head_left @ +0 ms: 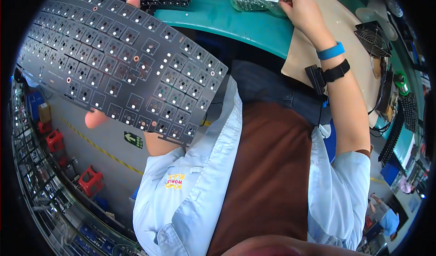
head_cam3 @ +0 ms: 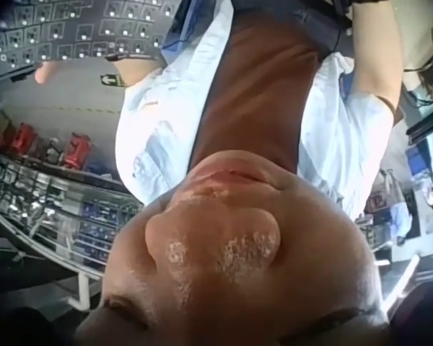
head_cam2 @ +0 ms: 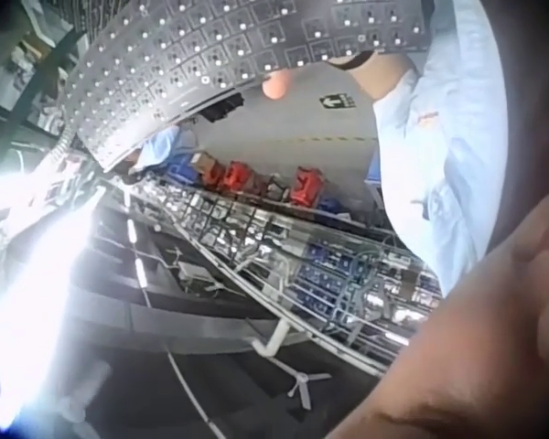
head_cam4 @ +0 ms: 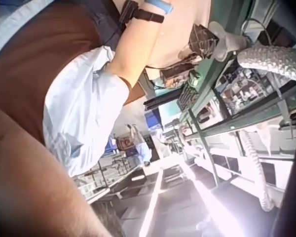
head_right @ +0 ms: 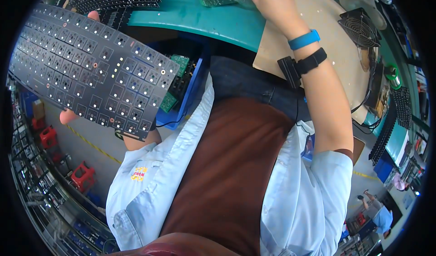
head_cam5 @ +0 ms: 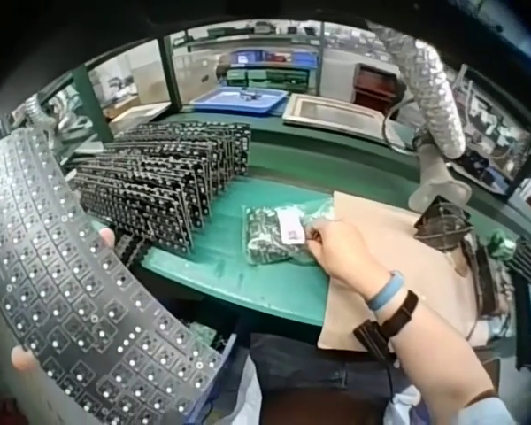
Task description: Soldering components onto a flexible printed circuit board at an electronics assembly station.
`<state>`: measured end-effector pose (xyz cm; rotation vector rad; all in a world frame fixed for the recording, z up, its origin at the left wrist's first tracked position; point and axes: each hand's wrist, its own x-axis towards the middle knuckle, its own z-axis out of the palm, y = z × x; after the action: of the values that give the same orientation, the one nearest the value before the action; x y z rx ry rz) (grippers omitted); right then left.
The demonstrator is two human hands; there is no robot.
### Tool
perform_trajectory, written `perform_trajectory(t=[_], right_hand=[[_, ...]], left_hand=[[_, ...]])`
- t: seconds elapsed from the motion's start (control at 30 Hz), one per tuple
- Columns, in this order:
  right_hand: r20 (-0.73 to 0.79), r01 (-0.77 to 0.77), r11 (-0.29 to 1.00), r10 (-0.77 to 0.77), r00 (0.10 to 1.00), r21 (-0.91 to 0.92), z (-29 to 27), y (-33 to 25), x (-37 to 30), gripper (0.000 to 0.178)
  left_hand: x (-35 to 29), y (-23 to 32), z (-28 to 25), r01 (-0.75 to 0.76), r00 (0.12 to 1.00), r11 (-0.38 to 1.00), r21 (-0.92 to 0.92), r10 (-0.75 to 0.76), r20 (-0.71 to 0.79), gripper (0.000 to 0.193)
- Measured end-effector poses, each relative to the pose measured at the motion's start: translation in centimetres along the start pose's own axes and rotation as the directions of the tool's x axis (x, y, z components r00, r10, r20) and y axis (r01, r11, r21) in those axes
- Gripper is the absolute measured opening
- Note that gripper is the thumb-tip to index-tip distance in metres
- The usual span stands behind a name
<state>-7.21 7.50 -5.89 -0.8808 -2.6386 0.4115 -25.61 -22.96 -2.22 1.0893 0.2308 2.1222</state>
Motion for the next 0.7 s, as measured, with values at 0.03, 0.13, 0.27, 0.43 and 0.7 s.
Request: perform_trajectory(t=[0.03, 0.13, 0.27, 0.43, 0.7], right_hand=[[0.019, 0.01, 1.0, -0.01, 1.0, -0.022, -0.3, -1.2, 0.0, 0.017], [0.023, 0.032, 0.998, -0.03, 0.999, -0.061, -1.4, -2.8, 0.1, 0.02], [-0.106, 0.084, 0.996, -0.079, 0.991, 0.038, -1.8, 1.7, -0.6, 0.014], [-0.152, 0.088, 0.994, -0.077, 0.985, 0.063, -6.3, -1.9, -2.9, 0.027], [-0.091, 0.003, 0.994, 0.007, 0.996, 0.111, -9.6, -2.7, -3.3, 0.02]], left_hand=[[-0.5, -0.1, 0.2, 0.002, 0.999, 1.0, 0.011, -0.002, -0.04, 0.117], [-1.1, -0.5, 1.7, 0.004, 0.991, 0.999, 0.049, 0.002, -0.13, 0.118], [0.2, -2.1, 7.0, -0.042, 0.98, 0.988, 0.149, 0.07, -0.188, 0.119], [4.9, 0.6, 13.1, -0.094, 0.979, 0.957, 0.276, 0.138, -0.147, 0.12], [4.9, 0.7, 16.0, 0.113, 0.982, 0.949, 0.295, -0.061, -0.18, 0.12]])
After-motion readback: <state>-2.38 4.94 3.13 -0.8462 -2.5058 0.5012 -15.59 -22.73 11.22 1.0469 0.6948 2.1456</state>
